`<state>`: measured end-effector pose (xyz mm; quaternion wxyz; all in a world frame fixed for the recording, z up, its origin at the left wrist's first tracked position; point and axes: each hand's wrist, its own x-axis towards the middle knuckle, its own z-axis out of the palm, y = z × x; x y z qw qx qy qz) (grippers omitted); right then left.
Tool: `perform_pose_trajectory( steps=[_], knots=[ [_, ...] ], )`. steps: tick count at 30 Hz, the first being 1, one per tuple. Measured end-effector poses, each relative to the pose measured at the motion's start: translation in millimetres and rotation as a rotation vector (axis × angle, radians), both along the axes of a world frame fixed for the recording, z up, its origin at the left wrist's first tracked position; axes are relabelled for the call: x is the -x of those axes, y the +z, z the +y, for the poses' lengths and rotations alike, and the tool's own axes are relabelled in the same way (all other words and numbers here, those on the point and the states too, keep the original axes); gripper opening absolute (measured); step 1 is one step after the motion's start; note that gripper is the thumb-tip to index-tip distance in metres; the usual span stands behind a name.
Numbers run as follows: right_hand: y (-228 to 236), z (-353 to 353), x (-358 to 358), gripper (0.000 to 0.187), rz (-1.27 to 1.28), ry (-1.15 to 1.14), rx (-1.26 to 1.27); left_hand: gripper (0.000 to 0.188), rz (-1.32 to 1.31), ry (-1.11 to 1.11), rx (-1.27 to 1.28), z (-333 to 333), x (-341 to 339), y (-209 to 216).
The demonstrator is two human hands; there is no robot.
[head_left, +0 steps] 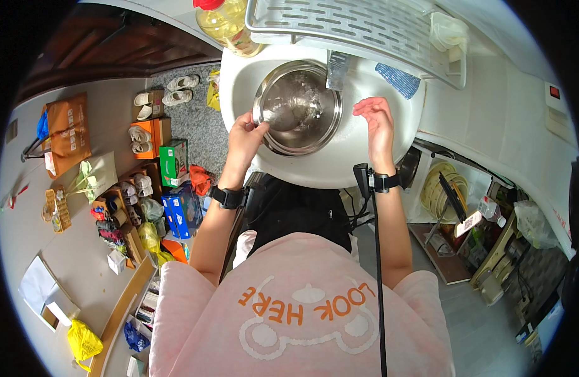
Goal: The person scrubs a metal pot with a blue sponge under running water, rinses it thoroughly, and places it in a dish rack. They then rinse a metal lid and place it in the rack as well.
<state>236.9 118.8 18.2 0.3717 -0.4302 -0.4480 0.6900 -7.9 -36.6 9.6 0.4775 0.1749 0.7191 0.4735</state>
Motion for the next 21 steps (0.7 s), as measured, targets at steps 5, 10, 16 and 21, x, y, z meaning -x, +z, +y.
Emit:
perform_pose_trajectory(
  steps=[5,10,16,21],
  knots=[
    [13,-2,8,0.026,0.066,0.01,-0.097,0.009,0.376,-0.016,-0.175,-1,-1,-12],
    [38,-7,14,0.029,0.056,0.032,-0.196,0.016,-0.142,0.058,0.077,0,2,-8],
    [51,-8,18,0.029,0.032,0.061,-0.238,0.006,-0.483,0.072,0.132,5,4,-12],
    [36,-9,8,0.029,-0.012,0.067,-0.222,0.004,-0.569,0.074,0.123,-1,-6,-11]
  ],
)
